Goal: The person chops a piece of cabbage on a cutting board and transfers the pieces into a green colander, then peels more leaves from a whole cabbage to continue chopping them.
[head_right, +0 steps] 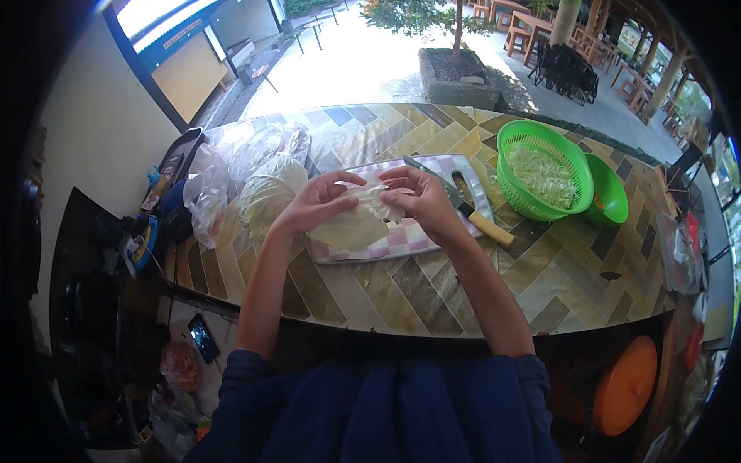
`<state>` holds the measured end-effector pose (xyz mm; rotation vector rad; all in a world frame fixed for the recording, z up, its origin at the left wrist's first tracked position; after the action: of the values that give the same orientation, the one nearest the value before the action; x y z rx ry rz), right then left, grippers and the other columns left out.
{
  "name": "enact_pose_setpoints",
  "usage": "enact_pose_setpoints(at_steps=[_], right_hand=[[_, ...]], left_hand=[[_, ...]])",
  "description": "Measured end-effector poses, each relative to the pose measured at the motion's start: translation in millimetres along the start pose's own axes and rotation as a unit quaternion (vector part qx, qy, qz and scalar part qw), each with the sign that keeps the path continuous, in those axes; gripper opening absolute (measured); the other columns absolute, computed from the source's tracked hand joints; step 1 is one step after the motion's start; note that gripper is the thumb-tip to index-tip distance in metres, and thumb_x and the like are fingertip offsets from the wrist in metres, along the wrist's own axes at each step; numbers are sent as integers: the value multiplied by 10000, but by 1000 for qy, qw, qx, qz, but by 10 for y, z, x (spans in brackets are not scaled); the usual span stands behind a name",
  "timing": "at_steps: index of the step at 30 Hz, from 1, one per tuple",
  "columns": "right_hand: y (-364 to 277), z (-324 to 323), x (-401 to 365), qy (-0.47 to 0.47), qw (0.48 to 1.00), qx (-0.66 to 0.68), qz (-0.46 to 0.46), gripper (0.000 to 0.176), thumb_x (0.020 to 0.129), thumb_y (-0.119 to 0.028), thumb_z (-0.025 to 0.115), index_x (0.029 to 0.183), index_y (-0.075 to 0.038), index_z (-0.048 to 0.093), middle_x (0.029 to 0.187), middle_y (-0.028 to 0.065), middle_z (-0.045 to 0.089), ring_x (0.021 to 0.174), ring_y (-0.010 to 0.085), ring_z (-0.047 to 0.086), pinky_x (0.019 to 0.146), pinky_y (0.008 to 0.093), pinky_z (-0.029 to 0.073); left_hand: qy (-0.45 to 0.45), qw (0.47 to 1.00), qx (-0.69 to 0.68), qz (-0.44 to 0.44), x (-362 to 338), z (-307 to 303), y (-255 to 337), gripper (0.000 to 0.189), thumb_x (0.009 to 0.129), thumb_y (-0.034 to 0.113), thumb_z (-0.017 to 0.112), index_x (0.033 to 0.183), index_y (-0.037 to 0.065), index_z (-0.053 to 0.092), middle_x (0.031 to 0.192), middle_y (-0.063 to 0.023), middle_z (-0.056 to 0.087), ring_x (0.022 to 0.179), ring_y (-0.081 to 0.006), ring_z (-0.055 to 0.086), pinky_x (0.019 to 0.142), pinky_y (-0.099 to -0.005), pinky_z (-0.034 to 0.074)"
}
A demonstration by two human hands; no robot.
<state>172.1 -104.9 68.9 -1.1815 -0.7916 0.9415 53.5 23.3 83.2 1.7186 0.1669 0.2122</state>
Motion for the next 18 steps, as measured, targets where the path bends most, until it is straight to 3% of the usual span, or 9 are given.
enact_pose_setpoints(at_steps=[3, 5, 8, 11, 14, 17, 18], right_hand=[[165, -195, 118, 88, 958, -246, -122, 475, 820, -157, 725, 1234, -3, 550, 1161, 140, 579, 1025, 245, 619, 852, 348, 536], [234, -193, 63, 99, 944, -299, -97, 527, 820, -161, 712, 1281, -2, 513, 1252, 163, 535, 1067, 290, 595, 907, 376, 505], [345, -178, -5, 91, 945, -301, -84, 504, 817, -146, 696, 1268, 0, 522, 1266, 169, 534, 1059, 277, 598, 874, 368, 512], [486, -158, -1, 51, 938, -339, -49, 489, 825, -152, 689, 1264, -10, 528, 1240, 166, 543, 1057, 263, 598, 832, 356, 526], [506, -168, 16, 71, 953, -288, -64, 465, 837, -155, 682, 1253, -10, 534, 1228, 155, 550, 1056, 258, 597, 819, 357, 531], [204, -209, -72, 136, 951, -257, -105, 447, 851, -160, 678, 1243, 1, 535, 1235, 150, 548, 1059, 255, 596, 813, 356, 532], [80, -238, -135, 160, 940, -286, -100, 434, 854, -139, 664, 1237, 14, 531, 1243, 154, 535, 1097, 291, 573, 881, 389, 505]], left_hand=[[52, 983, 179, 0, 113, -122, -231, 399, 853, 194, 734, 1197, 45, 597, 959, -85, 673, 870, -113, 633, 762, -258, 508], [69, 946, 315, 3, 168, -219, -415, 399, 850, 178, 727, 1212, 72, 599, 1005, -106, 659, 896, -124, 629, 755, -272, 514], [88, 962, 253, 58, 189, -249, -549, 424, 848, 123, 709, 1251, 92, 580, 1102, -120, 612, 942, -132, 616, 757, -284, 526], [79, 992, 90, -35, 146, -178, -570, 476, 856, 76, 684, 1307, 102, 533, 1159, -113, 577, 943, -149, 620, 756, -281, 541], [61, 997, 50, 27, 149, -50, -336, 528, 895, 64, 639, 1386, 90, 444, 1209, -100, 555, 951, -142, 626, 746, -246, 556], [118, 982, -116, 96, 126, 7, -28, 545, 869, 22, 643, 1374, 73, 444, 1170, -112, 571, 949, -173, 639, 750, -257, 545], [143, 983, -86, 79, 122, -26, -71, 555, 867, 32, 650, 1378, 65, 436, 1184, -124, 569, 960, -179, 640, 753, -264, 545]])
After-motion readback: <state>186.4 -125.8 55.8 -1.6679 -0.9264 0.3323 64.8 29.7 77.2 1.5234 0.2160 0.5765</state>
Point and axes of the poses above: each hand's wrist, its own x-axis towards the middle knuckle, its own z-axis out of the palm, y = z × x, the point moved 7 cm from there along x, towards the middle knuckle
